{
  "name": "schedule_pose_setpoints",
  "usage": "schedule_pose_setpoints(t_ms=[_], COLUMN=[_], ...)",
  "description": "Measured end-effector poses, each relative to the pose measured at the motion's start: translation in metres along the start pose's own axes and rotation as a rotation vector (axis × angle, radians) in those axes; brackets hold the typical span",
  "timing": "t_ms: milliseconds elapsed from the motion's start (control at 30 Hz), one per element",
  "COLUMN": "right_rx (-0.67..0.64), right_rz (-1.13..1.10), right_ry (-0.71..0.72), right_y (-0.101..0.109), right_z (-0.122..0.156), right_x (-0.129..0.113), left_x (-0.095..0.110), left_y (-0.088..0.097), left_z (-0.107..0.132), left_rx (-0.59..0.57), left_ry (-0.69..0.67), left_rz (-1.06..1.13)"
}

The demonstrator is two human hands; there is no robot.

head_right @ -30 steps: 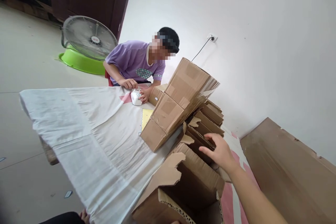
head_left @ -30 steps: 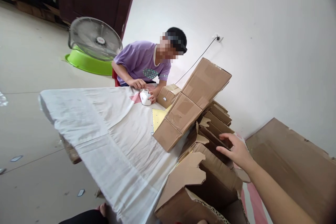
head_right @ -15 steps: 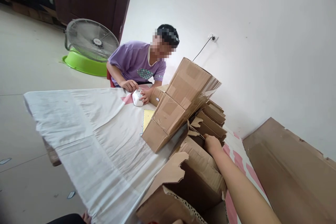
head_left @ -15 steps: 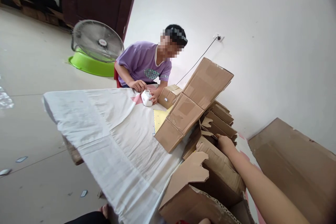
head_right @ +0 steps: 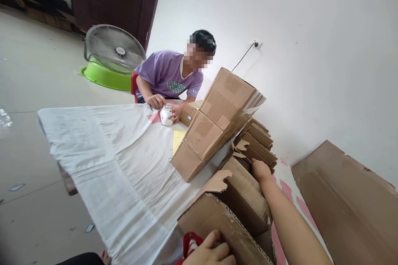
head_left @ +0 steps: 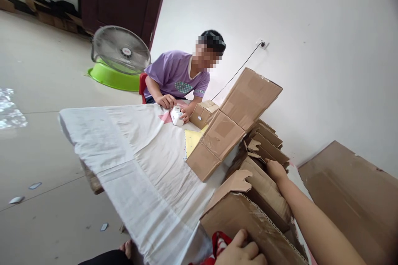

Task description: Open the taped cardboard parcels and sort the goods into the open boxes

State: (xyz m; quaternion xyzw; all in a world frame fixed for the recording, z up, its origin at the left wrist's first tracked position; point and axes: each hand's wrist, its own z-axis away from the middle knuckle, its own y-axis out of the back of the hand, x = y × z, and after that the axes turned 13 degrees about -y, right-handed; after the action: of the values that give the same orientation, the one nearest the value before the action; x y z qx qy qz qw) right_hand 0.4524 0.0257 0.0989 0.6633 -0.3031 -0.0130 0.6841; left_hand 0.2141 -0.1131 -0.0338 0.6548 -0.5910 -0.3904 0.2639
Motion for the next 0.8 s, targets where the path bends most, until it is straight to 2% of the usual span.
schedule_pose_setpoints(t_ms=[100, 200, 300, 400, 533, 667, 733, 800], right_rx=[-0.001, -0.003, -0.01, -0.016, -0.019, -0.013, 0.026, 0.121], right_rz=[-0.005, -0.017, -0.038, -0.072, -0.161, -0.334, -0.462, -0.605], right_ry=[0.009, -0.001, -0.016, -0.038, -0.074, -0.088, -0.095, -0.135], right_y=[-0.003, -0.006, -0.007, -0.006, -0.006, -0.005, -0.002, 0.003], right_z=[-0.008, -0.015, -0.021, -0.025, -0.025, -0.02, -0.014, -0.002], right_x=[0.003, 0.004, 0.004, 0.003, 0.001, 0.001, 0.003, 0.007], left_x=[-0.006, -0.008, -0.012, -0.019, -0.027, -0.032, -0.033, -0.033], left_y=[-0.014, -0.021, -0.016, 0.0, 0.025, 0.038, 0.041, 0.045], left_z=[-0.002, -0.003, -0.003, 0.0, 0.008, 0.014, 0.016, 0.016], left_rx=[0.16, 0.211, 0.232, 0.212, 0.122, 0.063, 0.039, 0.008], left_ry=[0.034, 0.063, 0.057, 0.076, 0.13, 0.12, 0.112, 0.106], left_rz=[0.014, -0.002, 0.011, 0.047, 0.082, 0.137, 0.173, 0.21])
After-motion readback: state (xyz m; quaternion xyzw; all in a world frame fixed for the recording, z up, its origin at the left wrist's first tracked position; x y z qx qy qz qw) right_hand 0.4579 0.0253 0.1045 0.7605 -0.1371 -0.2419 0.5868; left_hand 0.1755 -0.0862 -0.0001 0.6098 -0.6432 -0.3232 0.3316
